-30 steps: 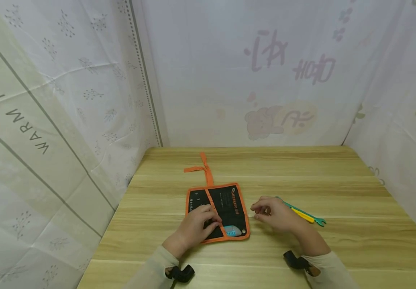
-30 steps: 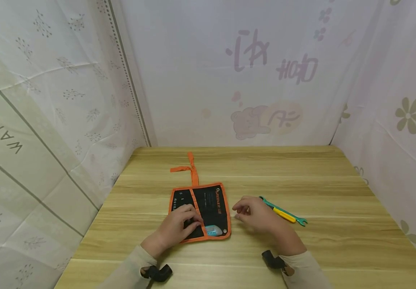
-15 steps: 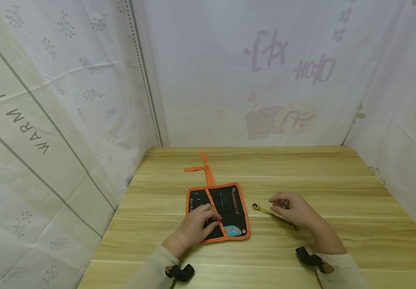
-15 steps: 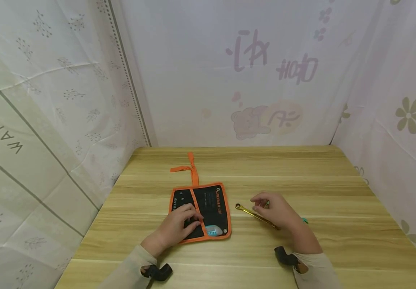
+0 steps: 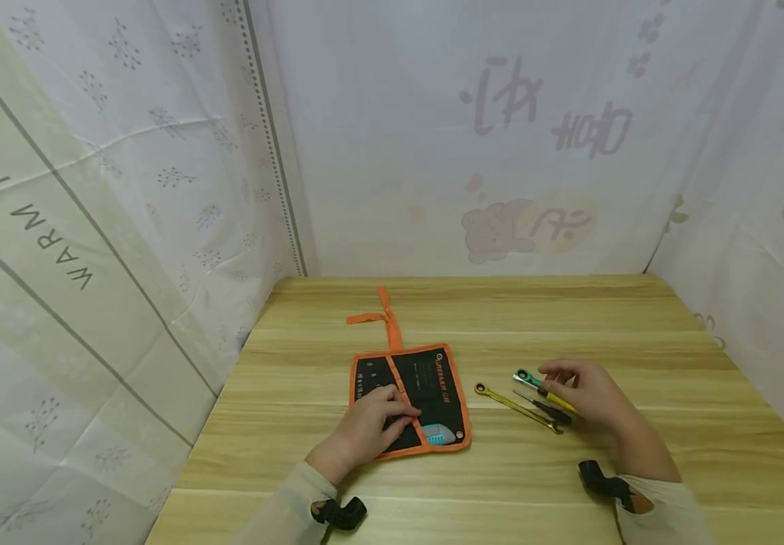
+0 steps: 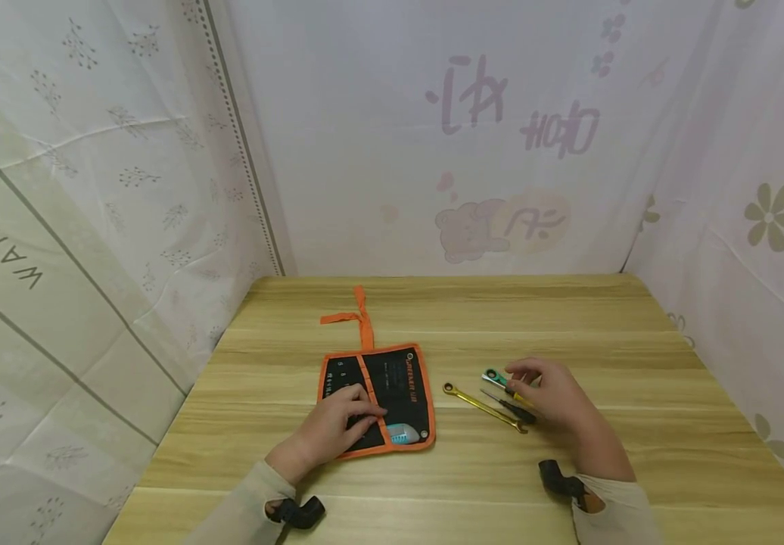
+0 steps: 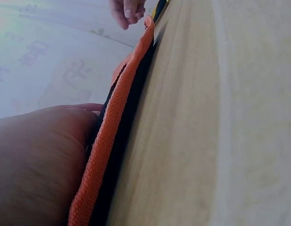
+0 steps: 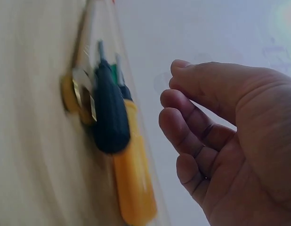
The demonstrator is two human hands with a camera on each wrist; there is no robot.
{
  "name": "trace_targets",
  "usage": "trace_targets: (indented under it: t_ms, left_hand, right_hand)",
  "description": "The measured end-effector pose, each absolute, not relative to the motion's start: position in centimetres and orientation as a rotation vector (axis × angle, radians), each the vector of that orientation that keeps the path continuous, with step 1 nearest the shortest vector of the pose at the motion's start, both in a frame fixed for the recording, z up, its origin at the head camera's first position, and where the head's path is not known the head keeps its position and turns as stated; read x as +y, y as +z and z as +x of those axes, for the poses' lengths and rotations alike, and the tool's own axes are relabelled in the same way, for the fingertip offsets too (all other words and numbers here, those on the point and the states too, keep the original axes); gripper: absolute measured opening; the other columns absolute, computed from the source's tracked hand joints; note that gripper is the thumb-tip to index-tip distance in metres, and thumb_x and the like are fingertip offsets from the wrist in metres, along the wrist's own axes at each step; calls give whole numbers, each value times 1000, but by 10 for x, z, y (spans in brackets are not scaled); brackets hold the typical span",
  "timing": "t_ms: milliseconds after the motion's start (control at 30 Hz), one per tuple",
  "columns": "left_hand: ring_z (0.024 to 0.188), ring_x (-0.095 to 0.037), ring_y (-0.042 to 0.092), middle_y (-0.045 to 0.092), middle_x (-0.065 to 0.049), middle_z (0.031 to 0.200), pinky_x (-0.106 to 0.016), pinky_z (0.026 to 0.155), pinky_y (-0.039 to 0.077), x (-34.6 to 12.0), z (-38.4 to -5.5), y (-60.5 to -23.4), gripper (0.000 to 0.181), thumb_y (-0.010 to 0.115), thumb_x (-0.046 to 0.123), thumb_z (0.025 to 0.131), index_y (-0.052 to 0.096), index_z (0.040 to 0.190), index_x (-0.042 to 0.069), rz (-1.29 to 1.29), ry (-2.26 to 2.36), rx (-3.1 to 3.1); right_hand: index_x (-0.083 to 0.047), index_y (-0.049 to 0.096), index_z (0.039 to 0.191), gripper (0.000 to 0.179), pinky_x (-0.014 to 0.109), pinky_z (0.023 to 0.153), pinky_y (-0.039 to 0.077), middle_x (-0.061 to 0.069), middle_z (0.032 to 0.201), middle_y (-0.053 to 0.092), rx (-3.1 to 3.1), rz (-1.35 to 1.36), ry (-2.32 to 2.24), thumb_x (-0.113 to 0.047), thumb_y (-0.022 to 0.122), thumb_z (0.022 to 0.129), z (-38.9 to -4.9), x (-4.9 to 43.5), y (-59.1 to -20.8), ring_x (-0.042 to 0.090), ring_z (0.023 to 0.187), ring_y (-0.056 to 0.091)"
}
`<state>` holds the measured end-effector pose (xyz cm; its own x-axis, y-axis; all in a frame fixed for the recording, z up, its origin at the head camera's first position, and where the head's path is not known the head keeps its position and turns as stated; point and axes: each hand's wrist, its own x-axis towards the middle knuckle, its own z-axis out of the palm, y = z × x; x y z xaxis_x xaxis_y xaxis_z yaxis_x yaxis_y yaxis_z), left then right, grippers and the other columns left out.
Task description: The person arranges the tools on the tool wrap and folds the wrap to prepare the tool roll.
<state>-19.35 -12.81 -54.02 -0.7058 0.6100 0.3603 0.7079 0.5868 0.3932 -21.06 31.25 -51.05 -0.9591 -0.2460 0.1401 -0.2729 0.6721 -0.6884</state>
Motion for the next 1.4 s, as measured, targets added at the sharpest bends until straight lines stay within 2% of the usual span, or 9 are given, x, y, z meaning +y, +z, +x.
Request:
trace_targets:
  t_ms: [300, 533, 800, 1400]
  left_hand:
    - [83, -1, 50, 56, 17, 99, -22, 70, 46, -129, -195, -542, 18, 70, 25, 104, 80, 118, 30, -1067, -791, -2701]
    - [81, -3, 50, 56, 15, 98, -24, 71, 47, -128, -195, -542, 14, 70, 23, 104, 79, 113, 29, -1087, -793, -2672]
    - [80, -2, 50, 54, 15, 95, -23, 70, 48, -127, -194, -541, 11, 70, 22, 103, 78, 109, 28, -1067, -827, -2687]
    - [81, -1, 51, 54, 16, 94, -23, 72, 49, -127, -193, -541, 11, 71, 22, 103, 77, 108, 28, -1067, -845, -2692]
  right_hand:
    - [-7, 74, 126, 32, 30, 69, 52, 1, 103, 72, -2856, 305, 1102, -27, 73, 102, -206, 342, -510, 17, 89, 62]
    - [-3, 75, 122, 27, 33, 75, 53, 6, 105, 71, -2928, 253, 1082, -21, 74, 101, -201, 357, -512, 23, 95, 63]
    - [-2, 76, 117, 22, 37, 78, 54, 4, 104, 72, -3043, 223, 1081, -15, 73, 100, -197, 360, -511, 20, 93, 64]
    - [-5, 81, 106, 13, 28, 70, 53, 3, 95, 69, -3043, 237, 1161, -11, 79, 94, -196, 354, -514, 18, 84, 63]
